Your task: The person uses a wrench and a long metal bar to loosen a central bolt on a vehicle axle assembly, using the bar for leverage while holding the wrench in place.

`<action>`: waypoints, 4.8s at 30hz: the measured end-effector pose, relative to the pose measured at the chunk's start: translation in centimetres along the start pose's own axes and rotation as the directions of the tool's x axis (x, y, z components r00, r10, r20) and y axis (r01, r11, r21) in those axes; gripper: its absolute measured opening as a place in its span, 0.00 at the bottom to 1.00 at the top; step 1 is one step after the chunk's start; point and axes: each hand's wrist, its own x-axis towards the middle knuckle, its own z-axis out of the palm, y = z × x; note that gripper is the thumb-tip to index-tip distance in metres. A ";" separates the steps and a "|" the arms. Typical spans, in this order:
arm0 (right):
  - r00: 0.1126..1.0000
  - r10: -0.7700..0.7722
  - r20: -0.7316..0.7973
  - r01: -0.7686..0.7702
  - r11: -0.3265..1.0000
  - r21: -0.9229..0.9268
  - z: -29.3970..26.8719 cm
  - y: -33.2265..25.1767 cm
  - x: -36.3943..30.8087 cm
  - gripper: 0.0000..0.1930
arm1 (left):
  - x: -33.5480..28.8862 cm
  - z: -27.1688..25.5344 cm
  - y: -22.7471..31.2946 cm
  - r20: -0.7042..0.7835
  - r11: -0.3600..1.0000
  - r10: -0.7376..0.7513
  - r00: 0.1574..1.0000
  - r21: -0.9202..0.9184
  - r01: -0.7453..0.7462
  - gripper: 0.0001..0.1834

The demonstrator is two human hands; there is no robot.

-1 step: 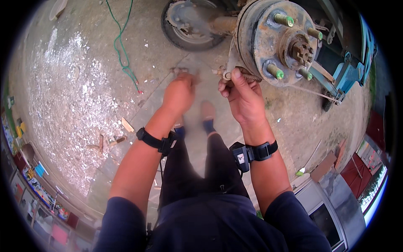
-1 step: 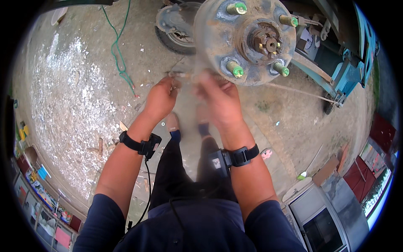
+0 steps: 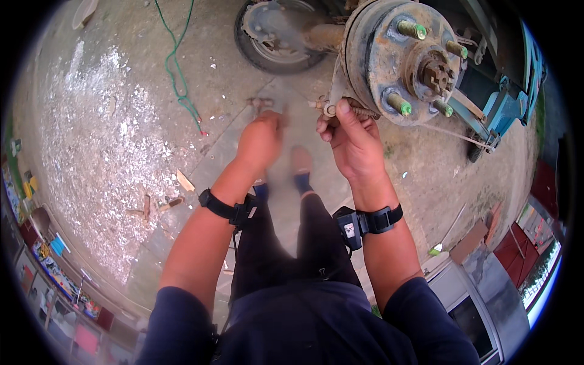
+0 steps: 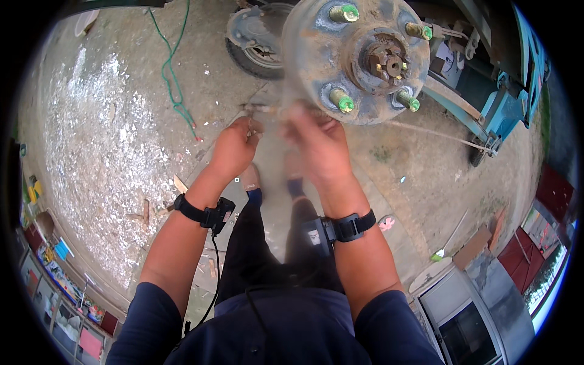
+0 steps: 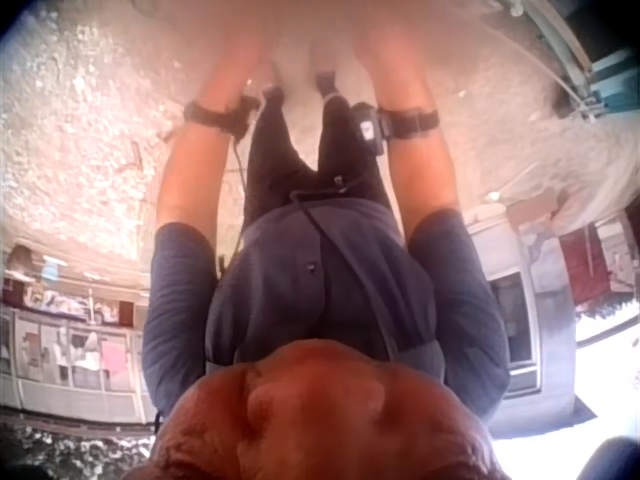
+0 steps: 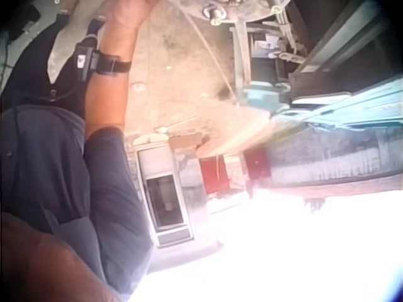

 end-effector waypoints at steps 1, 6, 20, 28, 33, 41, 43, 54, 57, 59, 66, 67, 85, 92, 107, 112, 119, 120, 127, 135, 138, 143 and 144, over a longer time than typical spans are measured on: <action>1.000 0.006 0.026 -0.006 1.000 0.000 0.0 0.0 0.0 0.09 | -0.7 0.1 0.0 0.020 0.998 -0.035 0.999 -0.044 0.035 0.10; 0.999 0.023 0.049 -0.027 0.995 0.093 1.3 -0.9 -0.1 0.08 | -3.2 0.3 1.0 0.038 0.952 -0.140 0.989 -0.269 0.145 0.12; 0.999 -0.022 0.035 0.017 0.990 0.143 1.5 -0.5 0.3 0.07 | -5.7 -0.6 2.5 0.100 0.871 -0.237 0.966 -0.419 0.257 0.09; 0.998 -0.020 0.062 0.008 0.983 0.184 1.7 -0.5 0.2 0.15 | -7.5 -3.0 -0.5 0.048 0.777 -0.347 0.936 -0.545 0.316 0.09; 1.000 -0.006 0.012 0.003 0.977 0.214 1.4 -0.4 0.2 0.12 | -9.2 -2.8 -1.5 0.074 0.760 -0.373 0.925 -0.547 0.351 0.09; 0.999 0.002 -0.037 0.007 0.972 0.237 2.2 -0.3 0.2 0.14 | -11.3 -0.9 -3.8 0.071 0.737 -0.341 0.937 -0.599 0.314 0.07; 0.998 -0.002 -0.070 0.019 0.969 0.248 2.4 -0.2 0.1 0.16 | -11.6 -0.4 -4.4 0.051 0.750 -0.328 0.943 -0.592 0.293 0.07; 0.992 0.046 -0.120 -0.023 0.982 0.187 2.5 -0.3 -0.8 0.19 | -11.4 -1.3 -6.7 0.087 0.675 -0.378 0.922 -0.655 0.339 0.09; 0.993 0.033 -0.116 -0.013 0.985 0.173 2.0 -0.2 -0.7 0.19 | -11.7 -1.6 -7.7 0.101 0.696 -0.387 0.917 -0.620 0.362 0.09; 0.994 0.030 -0.108 -0.012 0.986 0.167 1.8 -0.1 -0.5 0.19 | -11.9 -2.2 -7.8 0.117 0.718 -0.412 0.904 -0.568 0.401 0.09; 0.997 0.036 -0.065 -0.024 0.985 0.172 1.5 -0.1 -0.6 0.20 | -12.2 -1.6 -8.9 0.119 0.742 -0.406 0.906 -0.535 0.403 0.11; 0.997 0.038 -0.060 -0.027 0.985 0.172 1.5 -0.1 -0.6 0.20 | -12.1 -1.7 -9.0 0.123 0.740 -0.410 0.904 -0.534 0.408 0.11; 0.911 0.392 -0.131 -0.375 0.651 -0.660 -4.6 3.4 -5.3 0.21 | -12.6 -4.9 -6.8 0.476 0.664 -0.477 0.739 -0.355 0.658 0.09; 0.552 0.833 -0.039 0.046 -0.078 -0.996 -9.6 6.2 -13.3 0.19 | -21.5 -4.0 -9.0 0.546 0.910 -0.413 0.729 0.208 0.360 0.17; 0.383 0.919 0.096 0.017 0.097 -0.995 -10.7 7.2 -18.5 0.15 | -23.5 -7.7 -4.5 0.723 0.685 -0.501 0.475 -0.003 0.728 0.15; 0.140 0.916 0.377 -0.276 0.402 -0.873 -5.1 4.7 -18.3 0.09 | -23.6 -12.5 -2.6 0.926 0.541 -0.320 0.202 0.003 0.841 0.17; 0.633 0.682 0.366 0.024 0.455 -0.890 -2.3 12.3 -8.3 0.10 | -13.8 -11.4 -8.9 0.787 0.748 -0.454 0.418 0.082 0.659 0.15; 0.734 0.606 0.307 0.007 0.446 -0.895 -2.7 13.6 -5.5 0.10 | -12.0 -10.4 -12.2 0.682 0.911 -0.340 0.648 0.067 0.407 0.15; 0.973 0.215 -0.089 -0.175 0.428 -0.887 -8.0 21.1 13.4 0.12 | 7.0 -4.8 -21.3 0.237 0.986 -0.115 0.965 0.148 0.082 0.16; 0.980 -0.201 0.010 0.055 0.218 -0.974 -12.7 24.3 28.8 0.24 | 21.2 6.6 -29.1 0.143 0.921 -0.245 0.959 -0.276 0.276 0.17; 0.930 -0.328 0.164 0.173 -0.003 -0.985 -14.0 25.2 32.9 0.25 | 23.7 9.0 -28.4 0.197 0.871 -0.310 0.930 -0.334 0.361 0.18; 0.865 -0.431 0.257 0.241 -0.094 -0.966 -15.3 27.7 38.8 0.27 | 24.1 12.5 -25.9 0.296 0.661 -0.427 0.855 -0.543 0.518 0.20; 0.867 -0.427 0.257 0.234 -0.107 -0.966 -15.6 28.3 39.4 0.26 | 24.7 13.5 -26.6 0.301 0.664 -0.408 0.862 -0.550 0.507 0.20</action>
